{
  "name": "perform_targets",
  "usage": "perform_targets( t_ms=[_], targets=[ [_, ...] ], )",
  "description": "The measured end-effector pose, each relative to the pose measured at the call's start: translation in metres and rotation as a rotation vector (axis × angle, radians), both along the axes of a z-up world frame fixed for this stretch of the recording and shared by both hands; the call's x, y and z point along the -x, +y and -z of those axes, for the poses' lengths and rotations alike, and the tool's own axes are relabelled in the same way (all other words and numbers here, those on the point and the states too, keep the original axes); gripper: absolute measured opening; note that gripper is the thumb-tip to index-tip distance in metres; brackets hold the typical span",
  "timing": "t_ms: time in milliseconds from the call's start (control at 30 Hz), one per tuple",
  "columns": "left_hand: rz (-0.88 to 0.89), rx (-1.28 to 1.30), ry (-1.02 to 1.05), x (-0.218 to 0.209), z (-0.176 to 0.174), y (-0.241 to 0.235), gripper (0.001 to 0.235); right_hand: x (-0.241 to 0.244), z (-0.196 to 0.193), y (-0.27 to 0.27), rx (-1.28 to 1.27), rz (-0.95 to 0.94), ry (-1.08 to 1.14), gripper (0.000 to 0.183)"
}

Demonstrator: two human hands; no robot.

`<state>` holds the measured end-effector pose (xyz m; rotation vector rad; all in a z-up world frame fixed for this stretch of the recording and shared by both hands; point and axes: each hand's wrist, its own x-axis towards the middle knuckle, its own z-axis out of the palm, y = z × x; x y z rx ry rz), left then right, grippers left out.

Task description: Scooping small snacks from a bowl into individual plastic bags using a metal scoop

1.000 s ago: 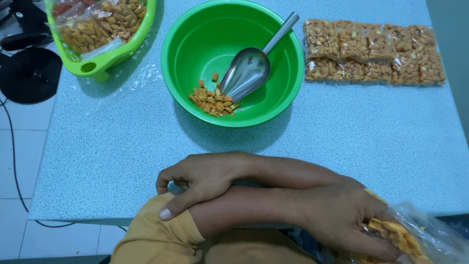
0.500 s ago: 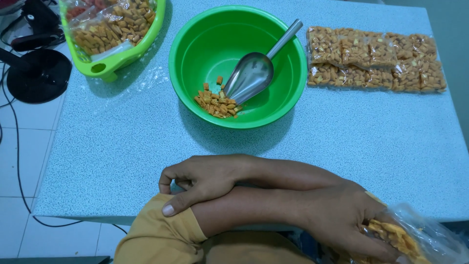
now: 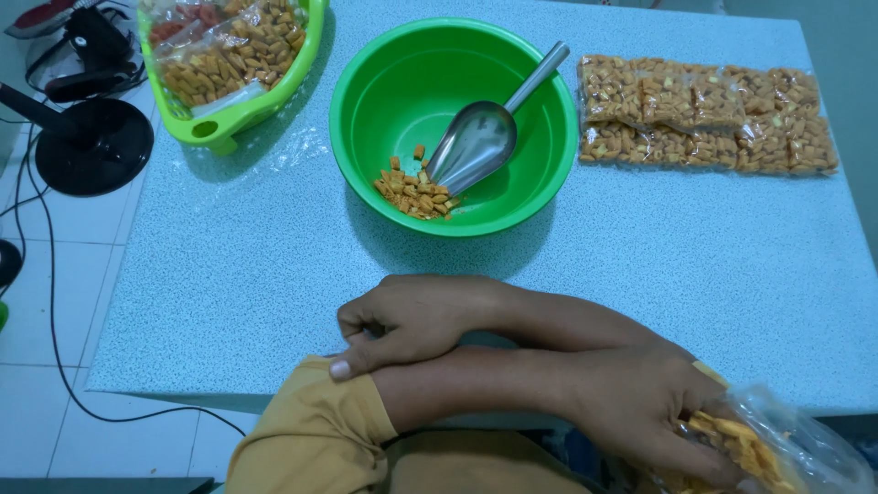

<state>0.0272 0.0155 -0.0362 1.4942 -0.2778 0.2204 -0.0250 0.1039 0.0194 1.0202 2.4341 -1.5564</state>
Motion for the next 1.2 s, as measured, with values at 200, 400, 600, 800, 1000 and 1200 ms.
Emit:
perform_targets(
  t_ms=[200,400,600,800,1000,1200],
  targets=[
    [0.028,0.147,-0.040,0.011,-0.008,0.011,0.033,-0.034,0.002,0.012,-0.104,0.134,-0.458,0.050],
    [-0.333,-0.175,-0.032,0.037,-0.020,0.041,0.030,-0.060,0.015,0.033,-0.134,0.166,-0.467,0.042],
    [-0.468,0.018,-0.036,0.095,-0.011,0.096,0.011,-0.091,0.072,0.071,-0.190,0.184,-0.182,0.038],
    [-0.505,0.088,-0.111,0.107,0.042,0.123,0.005,-0.082,0.011,0.047,0.222,0.814,-0.040,0.046],
    [-0.618,0.115,-0.100,0.111,0.047,0.128,0.010,-0.108,-0.025,0.030,-0.176,0.353,-0.631,0.026],
    [-0.769,-0.205,0.213,0.119,0.036,0.138,0.020,-0.163,-0.064,-0.001,-0.444,0.484,-0.634,0.035]
  ],
)
